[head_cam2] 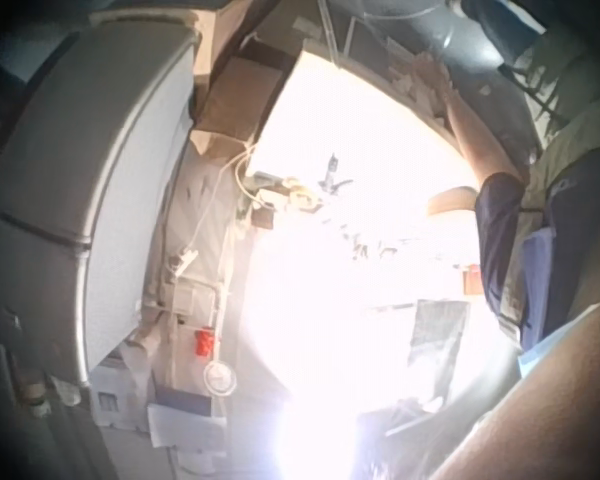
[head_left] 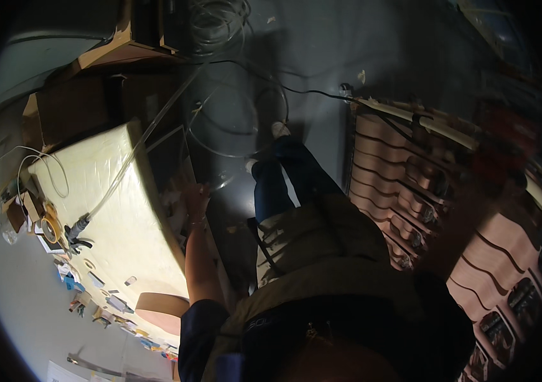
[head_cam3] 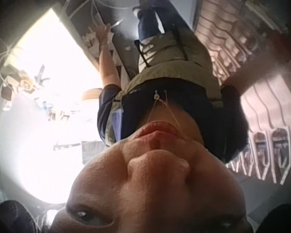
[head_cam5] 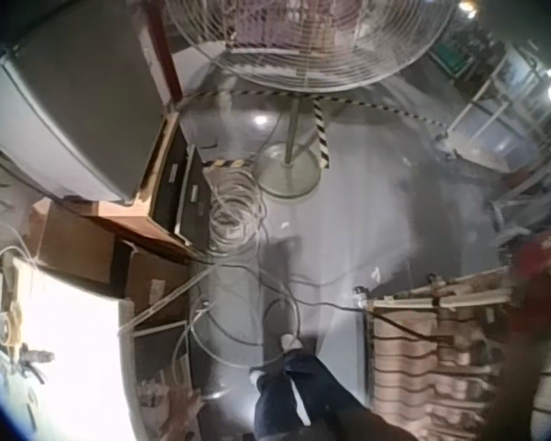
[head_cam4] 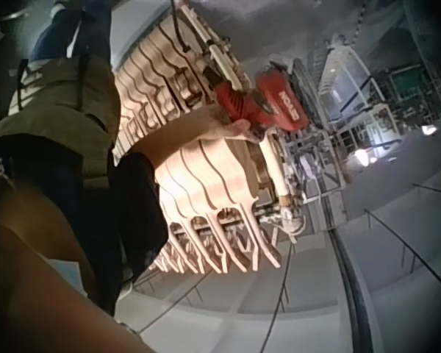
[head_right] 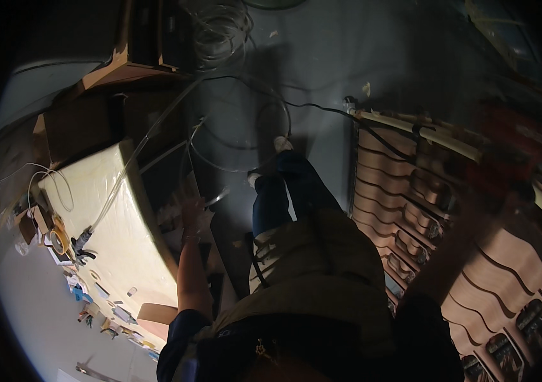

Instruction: The person sands the body and neck of a wooden guitar using an electric sander and sandpaper. They apply glue to the fretboard and headstock, then smooth the surfaces with sandpaper.

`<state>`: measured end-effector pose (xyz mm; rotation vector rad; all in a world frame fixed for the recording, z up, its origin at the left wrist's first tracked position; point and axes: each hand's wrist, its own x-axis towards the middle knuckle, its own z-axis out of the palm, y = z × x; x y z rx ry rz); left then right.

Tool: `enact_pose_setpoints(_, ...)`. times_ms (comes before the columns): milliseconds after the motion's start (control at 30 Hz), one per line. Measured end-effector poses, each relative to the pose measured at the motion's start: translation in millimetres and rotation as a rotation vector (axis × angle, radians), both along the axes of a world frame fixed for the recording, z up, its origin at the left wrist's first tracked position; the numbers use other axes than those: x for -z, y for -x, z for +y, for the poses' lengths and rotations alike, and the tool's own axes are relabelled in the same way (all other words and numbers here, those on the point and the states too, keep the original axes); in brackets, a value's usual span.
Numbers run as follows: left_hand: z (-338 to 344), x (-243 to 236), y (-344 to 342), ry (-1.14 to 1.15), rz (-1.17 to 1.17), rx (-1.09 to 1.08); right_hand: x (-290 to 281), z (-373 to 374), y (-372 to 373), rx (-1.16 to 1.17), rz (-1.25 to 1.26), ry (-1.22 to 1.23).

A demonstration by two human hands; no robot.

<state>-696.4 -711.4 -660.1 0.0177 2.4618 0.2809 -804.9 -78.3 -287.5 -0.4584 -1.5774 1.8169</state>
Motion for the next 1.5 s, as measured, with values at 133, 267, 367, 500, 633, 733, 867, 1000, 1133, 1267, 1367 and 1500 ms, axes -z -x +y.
enact_pose_setpoints(133, 31, -17, 22, 0.215, -0.226, 0.175, -46, -11, -1, 0.078, 0.082, -0.019)
enact_pose_setpoints(267, 46, 14, 29, 0.182, 0.067, 0.141, -26, -16, 3, 0.16, -0.093, -1.081)
enact_pose_setpoints(367, 95, -66, 113, 0.182, 0.261, 0.498, -25, -40, -3, 0.014, -0.223, -0.66)
enact_pose_setpoints(500, 110, -145, 209, 0.062, 0.909, 0.315, -11, -75, -6, -0.269, -0.299, -0.14)
enact_pose_setpoints(633, 108, -162, 254, 0.301, 0.742, 0.115, 77, -111, -13, -0.615, -0.263, 0.339)
enact_pose_setpoints(733, 119, -174, 253, 0.126, 0.713, 0.019, 87, -188, 23, -0.67, -0.519, 0.187)
enact_pose_setpoints(867, 115, -192, 266, 0.37, 0.896, 0.088, 164, -243, 20, -0.832, -0.682, 0.118)
enact_pose_setpoints(1000, 105, -189, 265, 0.112, 0.761, 0.022, 243, -292, 22, -0.896, -0.677, -0.143)
enact_pose_setpoints(1133, 129, -235, 242, -0.366, 0.112, -0.258, 281, -356, 51, -0.758, -0.65, -0.144)
enact_pose_setpoints(1267, 118, -234, 220, -0.375, 0.089, -0.213, 254, -385, 99, -0.725, -0.52, -0.127)
enact_pose_setpoints(1367, 116, -233, 225, -0.564, -0.01, -0.551, 235, -392, 114, -0.703, -0.426, -0.16)
enact_pose_setpoints(1500, 118, -228, 224, -1.331, -0.388, -1.157, 200, -398, 126, -0.639, -0.094, -0.358)
